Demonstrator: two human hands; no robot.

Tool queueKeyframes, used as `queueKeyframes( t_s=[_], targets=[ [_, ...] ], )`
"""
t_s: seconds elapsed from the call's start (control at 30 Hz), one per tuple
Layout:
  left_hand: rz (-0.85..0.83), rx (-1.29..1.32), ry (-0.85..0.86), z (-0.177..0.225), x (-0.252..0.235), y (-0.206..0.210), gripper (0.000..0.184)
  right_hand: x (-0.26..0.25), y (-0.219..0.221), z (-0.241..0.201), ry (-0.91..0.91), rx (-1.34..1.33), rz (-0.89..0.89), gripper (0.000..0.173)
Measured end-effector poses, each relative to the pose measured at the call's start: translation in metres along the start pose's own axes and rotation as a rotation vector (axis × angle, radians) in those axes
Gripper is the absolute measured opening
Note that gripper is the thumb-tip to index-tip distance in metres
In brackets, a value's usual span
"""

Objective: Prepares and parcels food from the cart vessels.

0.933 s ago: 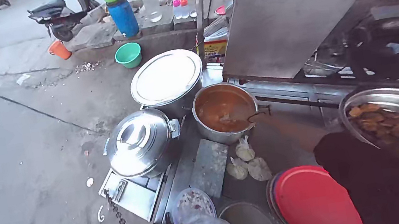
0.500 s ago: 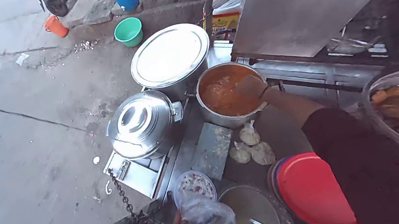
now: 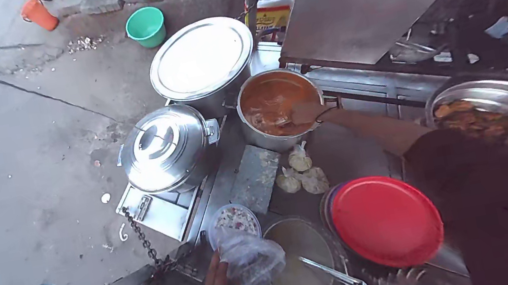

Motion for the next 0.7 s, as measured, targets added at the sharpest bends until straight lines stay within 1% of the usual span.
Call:
queueKeyframes(
  t_s=[0.03, 0.07, 0.1, 0.17, 0.2, 0.27, 0.3, 0.33, 0.4, 0.5, 0.57, 0.6, 0.67, 0.7],
  targets=[
    [0.003, -0.001, 0.005, -0.001, 0.0, 0.001, 0.027, -0.015, 0.0, 0.013, -0.003, -0.047, 0.071, 0.04],
    [0.006, 0.002, 0.009, -0.002, 0.0, 0.0, 0.026, -0.023, -0.004, 0.022, 0.0, -0.073, 0.179, 0.04],
    [0.012, 0.004, 0.012, -0.002, -0.001, 0.0, 0.026, -0.021, -0.015, 0.023, 0.025, -0.069, 0.242, 0.043],
    [0.007, 0.0, 0.005, -0.001, -0.001, 0.0, 0.026, -0.002, -0.046, 0.007, 0.081, 0.002, 0.264, 0.051],
    [0.002, -0.004, 0.0, -0.001, -0.001, 0.0, 0.026, 0.002, -0.055, 0.002, 0.076, 0.066, 0.293, 0.05],
    [-0.008, -0.01, -0.005, -0.002, -0.002, 0.001, 0.026, -0.002, -0.061, 0.001, 0.033, 0.166, 0.348, 0.04],
    [-0.011, -0.01, -0.008, -0.003, -0.002, 0.001, 0.026, -0.005, -0.061, 0.003, -0.004, 0.219, 0.372, 0.031],
    [-0.012, -0.004, -0.009, -0.003, -0.002, 0.001, 0.026, -0.007, -0.06, 0.003, -0.029, 0.268, 0.373, 0.024],
    [-0.011, 0.009, -0.007, -0.004, -0.002, 0.001, 0.027, -0.006, -0.052, 0.002, -0.053, 0.397, 0.319, 0.023],
    [0.002, 0.035, 0.007, -0.004, -0.001, 0.0, 0.027, -0.008, -0.037, 0.005, -0.131, 0.536, 0.292, 0.014],
    [0.01, 0.032, 0.009, -0.003, -0.002, 0.0, 0.027, -0.012, -0.034, 0.009, -0.122, 0.549, 0.232, 0.017],
    [0.014, 0.02, 0.008, -0.002, -0.002, 0.0, 0.026, -0.007, -0.037, 0.007, -0.106, 0.522, 0.22, 0.021],
    [0.017, -0.003, 0.005, 0.001, -0.001, -0.001, 0.025, 0.024, -0.045, -0.011, -0.15, 0.463, 0.255, 0.021],
    [0.018, -0.007, 0.014, 0.001, -0.002, -0.001, 0.025, 0.048, -0.051, -0.021, -0.158, 0.423, 0.175, 0.021]
  ],
)
Point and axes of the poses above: each hand's wrist, its own x-axis away from the middle knuckle, its own y-axis out of the palm, z = x × y, the point moved 10 cm from there along -x, towards the middle knuckle, and after that the axes turned 4 degrees about -z, right-handed, at the moved point
